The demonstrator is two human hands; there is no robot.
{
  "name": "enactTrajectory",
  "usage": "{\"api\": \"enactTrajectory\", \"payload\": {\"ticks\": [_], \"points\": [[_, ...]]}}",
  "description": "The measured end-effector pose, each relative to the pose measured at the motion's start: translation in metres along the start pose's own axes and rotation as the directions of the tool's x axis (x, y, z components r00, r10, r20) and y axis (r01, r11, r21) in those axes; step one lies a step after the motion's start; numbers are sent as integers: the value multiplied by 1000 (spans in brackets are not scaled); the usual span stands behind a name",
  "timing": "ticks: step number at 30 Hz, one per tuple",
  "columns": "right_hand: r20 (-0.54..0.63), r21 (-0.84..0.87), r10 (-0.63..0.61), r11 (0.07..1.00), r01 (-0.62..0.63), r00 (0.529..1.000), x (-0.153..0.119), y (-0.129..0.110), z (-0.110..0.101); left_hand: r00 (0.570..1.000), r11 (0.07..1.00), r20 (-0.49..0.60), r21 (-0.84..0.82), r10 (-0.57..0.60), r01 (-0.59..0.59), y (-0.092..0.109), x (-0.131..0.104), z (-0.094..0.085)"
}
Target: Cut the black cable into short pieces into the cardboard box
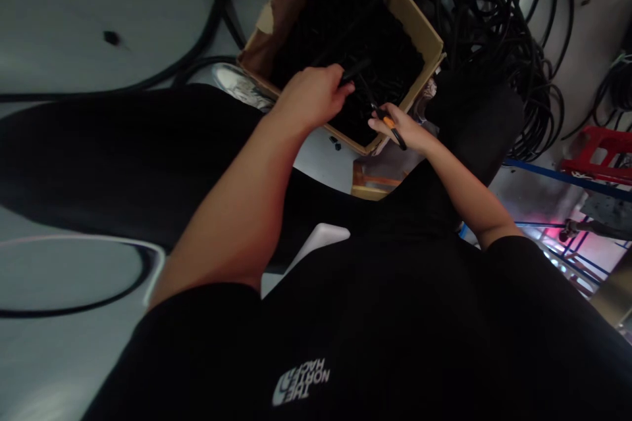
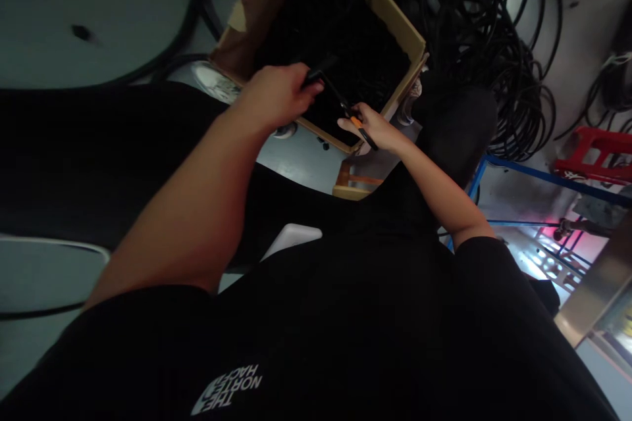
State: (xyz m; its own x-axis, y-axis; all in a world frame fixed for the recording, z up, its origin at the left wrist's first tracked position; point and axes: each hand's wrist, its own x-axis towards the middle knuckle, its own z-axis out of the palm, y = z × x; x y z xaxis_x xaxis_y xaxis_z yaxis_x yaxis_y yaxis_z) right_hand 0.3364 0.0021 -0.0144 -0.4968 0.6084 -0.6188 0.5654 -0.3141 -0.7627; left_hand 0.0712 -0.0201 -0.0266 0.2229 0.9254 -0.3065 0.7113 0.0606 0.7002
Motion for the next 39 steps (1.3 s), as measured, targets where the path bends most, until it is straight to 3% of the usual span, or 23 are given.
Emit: {"api": "enactTrajectory", "payload": {"ticks": [4,7,12,17,23,31,39], "points": [[-60,-35,24,999,-26,998,12,3,5,985,993,125,22,-118,117,19,1,5],[-115,-91,48,994,-58,992,11,-1,3,995,996,76,-48,-66,70,27,1,1],[-169,-136,73,986,-96,983,-5,-16,-7,995,984,-41,-161,-87,79,23,1,-7],[-50,-66,78,995,-81,996,-5,-18,-11,994,988,-51,-126,-94,87,23,-4,-9],[-91,-135,12,991,-24,996,-4,-18,-13,999,975,47,-220,-3,14,25,-4,-12],[-148,-221,13,974,-46,989,-6,-4,-15,995,975,41,-196,-95,102,20,-3,-18],[-103,-167,8,986,-25,995,-8,-11,-18,996,925,75,-379,43,-12,14,2,0]]}}
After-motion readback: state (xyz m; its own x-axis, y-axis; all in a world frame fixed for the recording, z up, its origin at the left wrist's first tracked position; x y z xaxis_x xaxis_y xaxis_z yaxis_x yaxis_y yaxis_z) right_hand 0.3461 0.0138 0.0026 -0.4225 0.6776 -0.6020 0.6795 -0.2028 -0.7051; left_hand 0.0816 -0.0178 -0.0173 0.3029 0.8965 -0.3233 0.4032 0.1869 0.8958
